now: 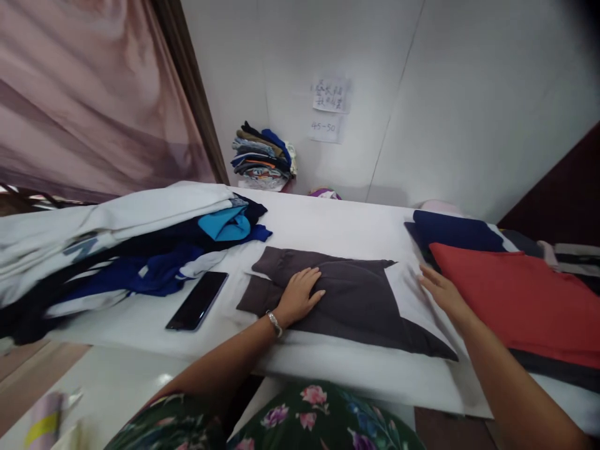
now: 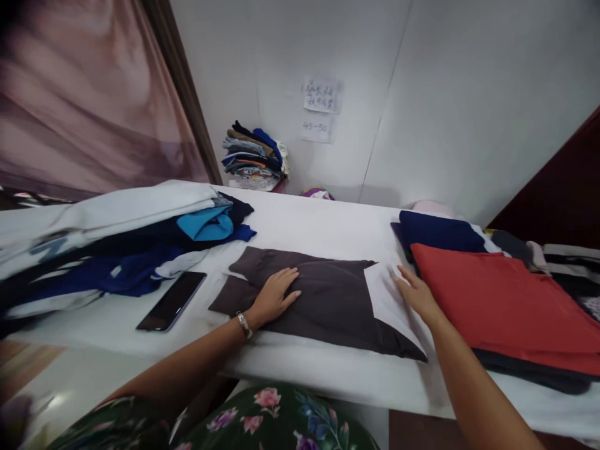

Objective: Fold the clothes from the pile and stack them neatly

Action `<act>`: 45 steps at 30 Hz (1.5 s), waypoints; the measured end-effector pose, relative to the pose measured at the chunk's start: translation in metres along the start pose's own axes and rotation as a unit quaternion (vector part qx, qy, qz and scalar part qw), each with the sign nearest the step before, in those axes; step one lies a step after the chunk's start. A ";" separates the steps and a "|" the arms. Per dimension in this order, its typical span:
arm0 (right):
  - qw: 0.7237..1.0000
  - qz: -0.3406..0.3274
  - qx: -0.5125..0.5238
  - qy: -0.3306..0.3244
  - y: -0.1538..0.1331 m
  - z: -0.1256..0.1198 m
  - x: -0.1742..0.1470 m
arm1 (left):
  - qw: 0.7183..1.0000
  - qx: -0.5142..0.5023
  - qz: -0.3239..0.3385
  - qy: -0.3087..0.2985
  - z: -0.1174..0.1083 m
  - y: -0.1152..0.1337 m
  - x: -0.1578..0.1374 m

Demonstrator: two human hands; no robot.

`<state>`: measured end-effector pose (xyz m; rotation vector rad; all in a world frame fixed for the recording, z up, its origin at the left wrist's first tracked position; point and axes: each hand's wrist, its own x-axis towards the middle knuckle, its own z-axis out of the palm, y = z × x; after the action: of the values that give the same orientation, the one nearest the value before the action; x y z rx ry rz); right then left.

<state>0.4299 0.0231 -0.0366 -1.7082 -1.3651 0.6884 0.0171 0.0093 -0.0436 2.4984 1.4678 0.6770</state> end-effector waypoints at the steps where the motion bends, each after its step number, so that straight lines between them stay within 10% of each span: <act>1: 0.999 0.037 0.024 -0.009 0.005 -0.008 -0.015 | 1.000 0.002 -0.005 -0.008 -0.002 0.001 0.001; 8: 0.982 0.152 0.112 -0.024 0.020 -0.035 -0.110 | 0.998 0.048 0.021 0.015 -0.023 0.031 0.023; 25: 1.000 0.007 -0.014 0.009 0.022 -0.029 -0.175 | 0.947 -0.049 0.295 -0.116 0.047 0.167 0.045; 45: 0.936 -0.199 -0.287 0.053 0.028 -0.002 -0.160 | 0.957 0.004 0.269 -0.109 0.078 0.154 0.049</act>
<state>0.4038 -0.1336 -0.0714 -1.7759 -1.8822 -0.0471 0.1946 -0.0198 -0.0425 2.8853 0.7147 0.4393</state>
